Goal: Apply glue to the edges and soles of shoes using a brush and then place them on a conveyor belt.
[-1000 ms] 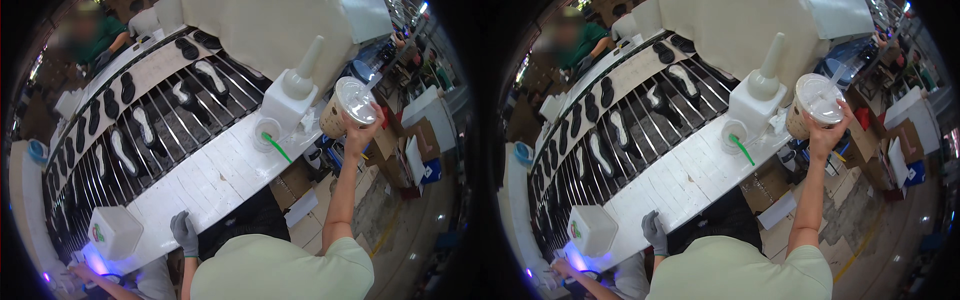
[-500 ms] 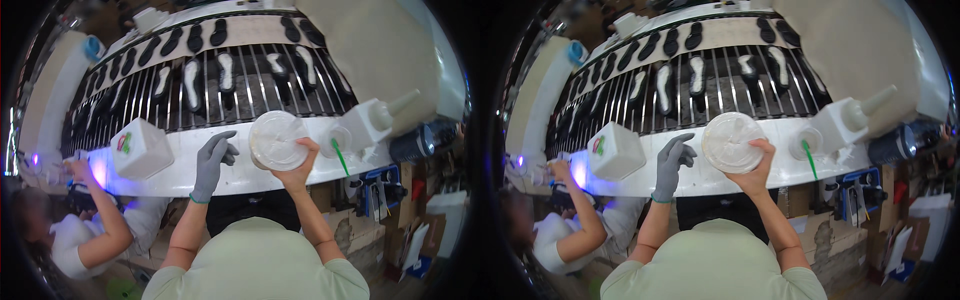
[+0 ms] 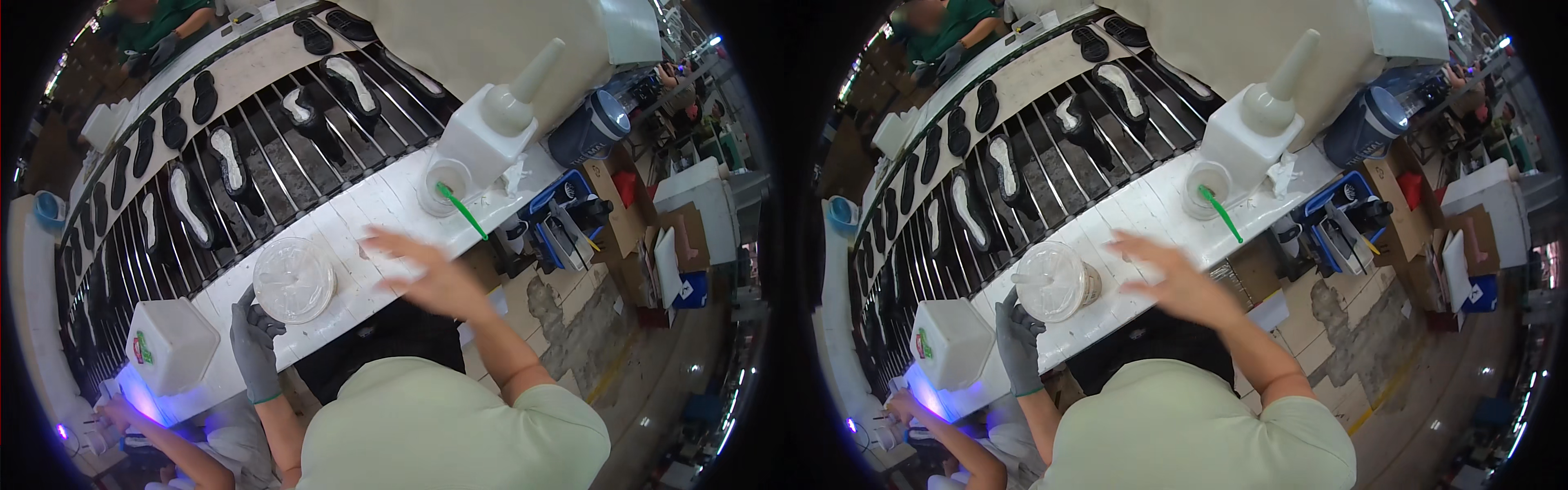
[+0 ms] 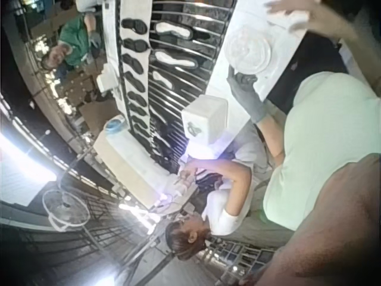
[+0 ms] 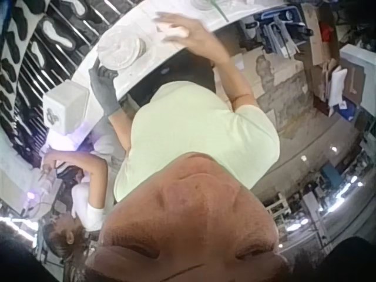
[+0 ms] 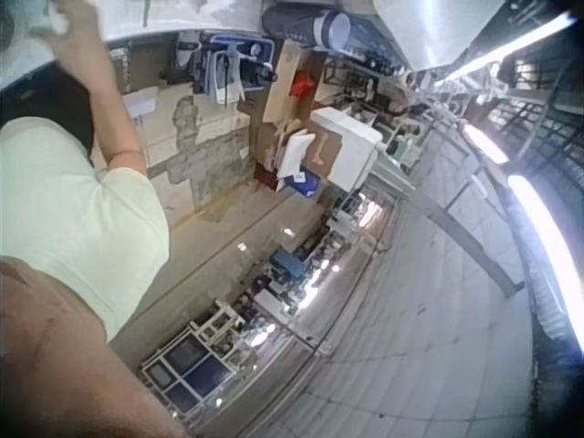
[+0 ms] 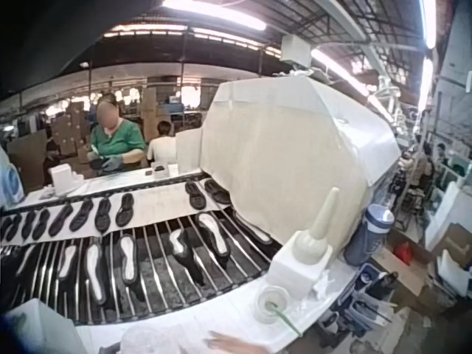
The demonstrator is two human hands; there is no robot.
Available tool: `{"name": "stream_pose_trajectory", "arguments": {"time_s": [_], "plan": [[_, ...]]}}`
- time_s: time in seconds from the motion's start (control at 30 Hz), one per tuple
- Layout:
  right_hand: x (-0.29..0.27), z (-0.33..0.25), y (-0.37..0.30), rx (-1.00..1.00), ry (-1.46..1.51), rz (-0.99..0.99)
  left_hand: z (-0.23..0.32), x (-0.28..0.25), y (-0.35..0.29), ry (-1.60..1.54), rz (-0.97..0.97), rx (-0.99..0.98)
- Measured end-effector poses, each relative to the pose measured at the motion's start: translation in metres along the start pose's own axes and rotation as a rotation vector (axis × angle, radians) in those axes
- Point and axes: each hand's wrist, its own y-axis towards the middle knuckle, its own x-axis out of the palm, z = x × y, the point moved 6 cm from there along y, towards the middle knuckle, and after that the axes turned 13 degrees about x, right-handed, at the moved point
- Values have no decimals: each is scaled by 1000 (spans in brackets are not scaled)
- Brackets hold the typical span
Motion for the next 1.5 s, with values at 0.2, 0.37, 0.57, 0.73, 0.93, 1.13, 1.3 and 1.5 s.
{"name": "stream_pose_trajectory", "arguments": {"time_s": [0.2, 0.37, 0.57, 0.73, 0.93, 1.13, 1.3, 1.5], "plan": [[-241, 101, -15, 172, -279, 1109, 1, -2, -8, -21, 48, 5], [-286, 236, 16, -96, -591, 1082, -3, 5, -2, 12, 14, 0], [-332, 240, -7, 100, -571, 1221, 1, -5, -12, 5, 60, 54], [-234, 99, -73, -201, 323, 928, 8, -16, -13, 194, 73, 94], [-19, -33, 29, -229, 232, 224, 4, -6, -1, 267, 3, 254], [76, -49, 105, -348, -285, -233, 20, -2, -23, 743, 52, 350], [90, -53, 117, -330, -365, -366, 6, -7, -22, 648, 29, 297], [117, -71, 129, -315, -397, -667, -2, -10, -11, 387, 29, 190]]}}
